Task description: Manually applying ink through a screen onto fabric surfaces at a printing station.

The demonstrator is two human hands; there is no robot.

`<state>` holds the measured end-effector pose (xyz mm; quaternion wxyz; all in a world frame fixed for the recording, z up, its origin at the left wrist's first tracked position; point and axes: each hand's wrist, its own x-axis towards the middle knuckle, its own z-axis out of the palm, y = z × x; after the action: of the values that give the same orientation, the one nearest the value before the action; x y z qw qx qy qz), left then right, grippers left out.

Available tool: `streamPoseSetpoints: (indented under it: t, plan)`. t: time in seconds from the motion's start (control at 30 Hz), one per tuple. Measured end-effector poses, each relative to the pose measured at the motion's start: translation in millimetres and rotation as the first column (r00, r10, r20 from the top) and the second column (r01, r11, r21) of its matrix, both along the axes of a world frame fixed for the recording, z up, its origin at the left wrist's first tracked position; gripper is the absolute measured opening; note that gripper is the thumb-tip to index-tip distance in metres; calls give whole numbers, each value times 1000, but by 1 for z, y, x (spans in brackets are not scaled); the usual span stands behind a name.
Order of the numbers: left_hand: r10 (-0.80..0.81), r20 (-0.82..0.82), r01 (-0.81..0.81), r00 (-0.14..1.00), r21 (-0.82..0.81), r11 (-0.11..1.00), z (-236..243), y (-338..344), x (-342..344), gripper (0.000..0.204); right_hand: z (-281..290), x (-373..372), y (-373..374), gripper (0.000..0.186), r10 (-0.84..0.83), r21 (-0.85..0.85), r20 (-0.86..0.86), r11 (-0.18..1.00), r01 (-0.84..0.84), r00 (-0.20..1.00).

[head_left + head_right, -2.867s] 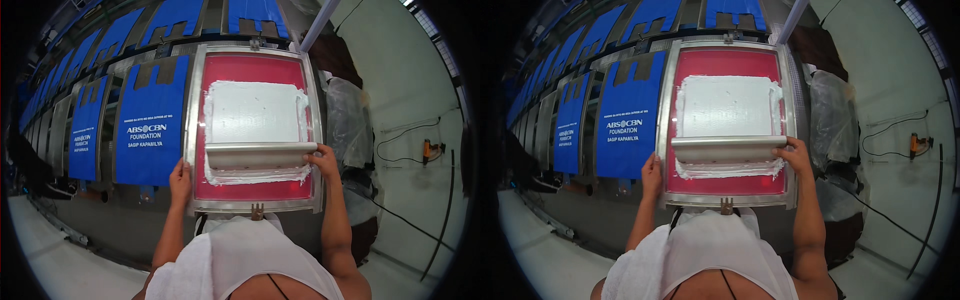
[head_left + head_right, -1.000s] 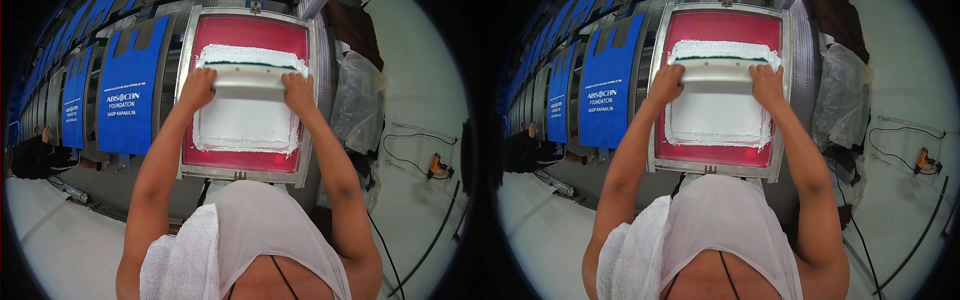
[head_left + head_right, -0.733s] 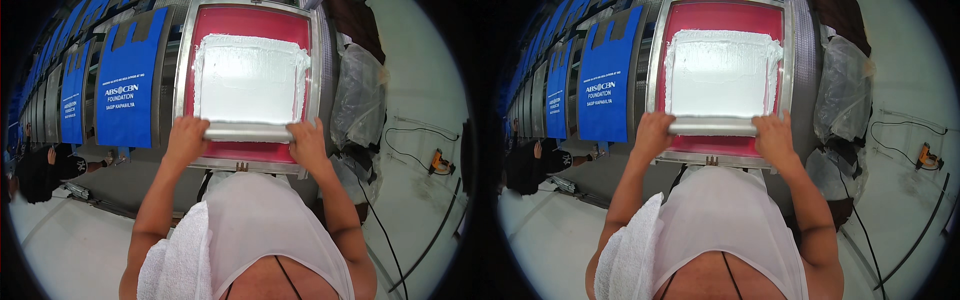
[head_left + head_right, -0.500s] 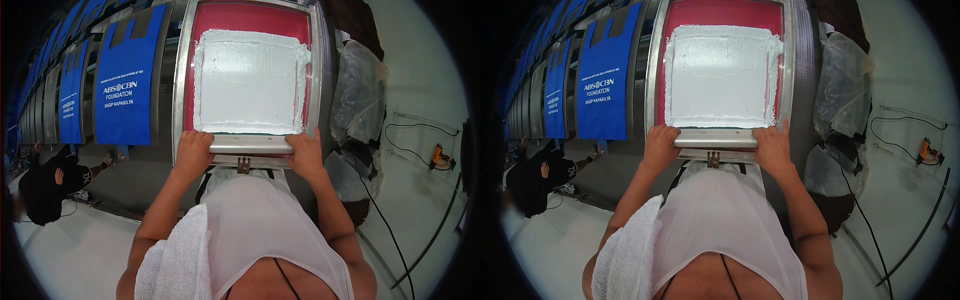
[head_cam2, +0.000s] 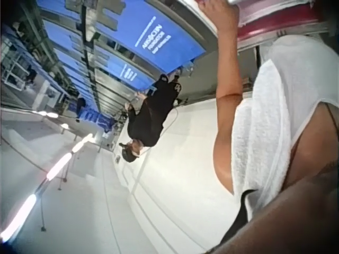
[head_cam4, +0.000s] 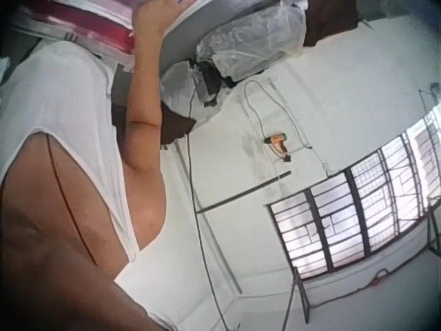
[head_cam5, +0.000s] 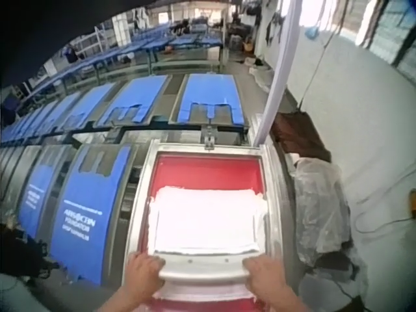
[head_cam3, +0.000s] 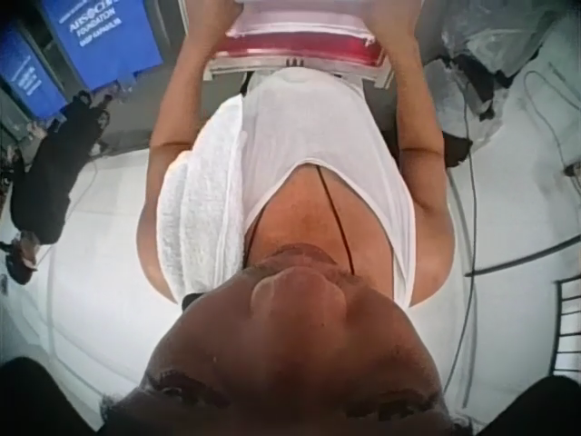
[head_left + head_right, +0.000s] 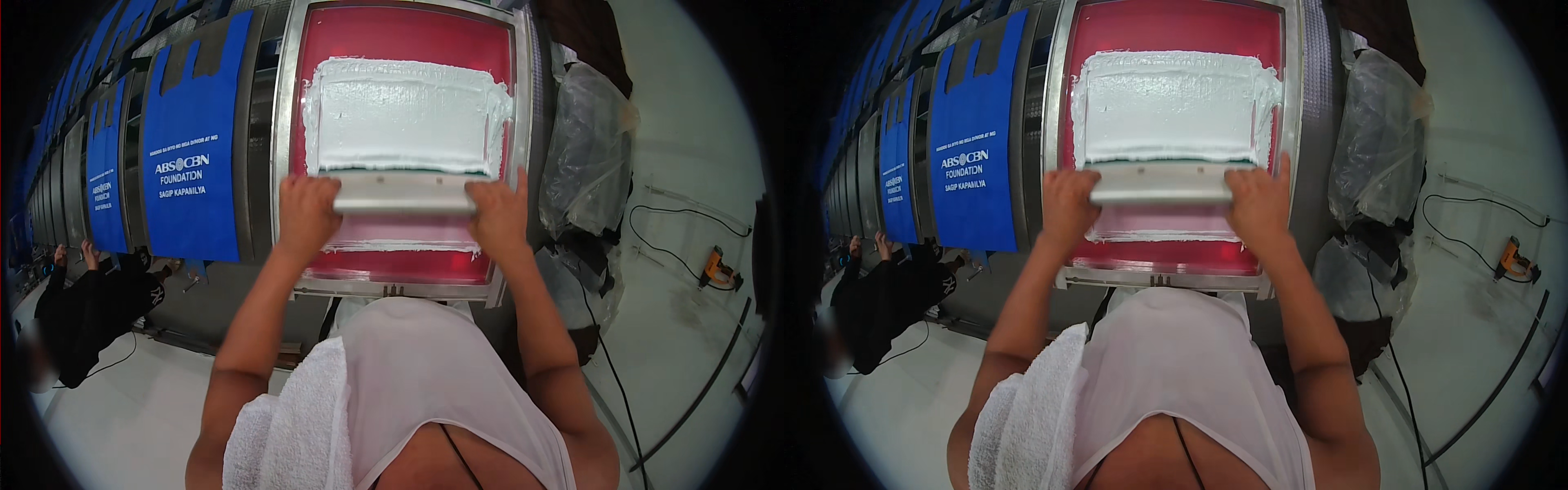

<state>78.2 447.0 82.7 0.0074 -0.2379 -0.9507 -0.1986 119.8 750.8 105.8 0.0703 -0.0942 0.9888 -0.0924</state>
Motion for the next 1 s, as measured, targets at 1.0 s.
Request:
streamPoseSetpoints:
  t: [1.0]
  plan:
    - [-41,32,43,999,-61,997,8,11,-83,23,1,-67,8,26,13,62,-45,998,-10,999]
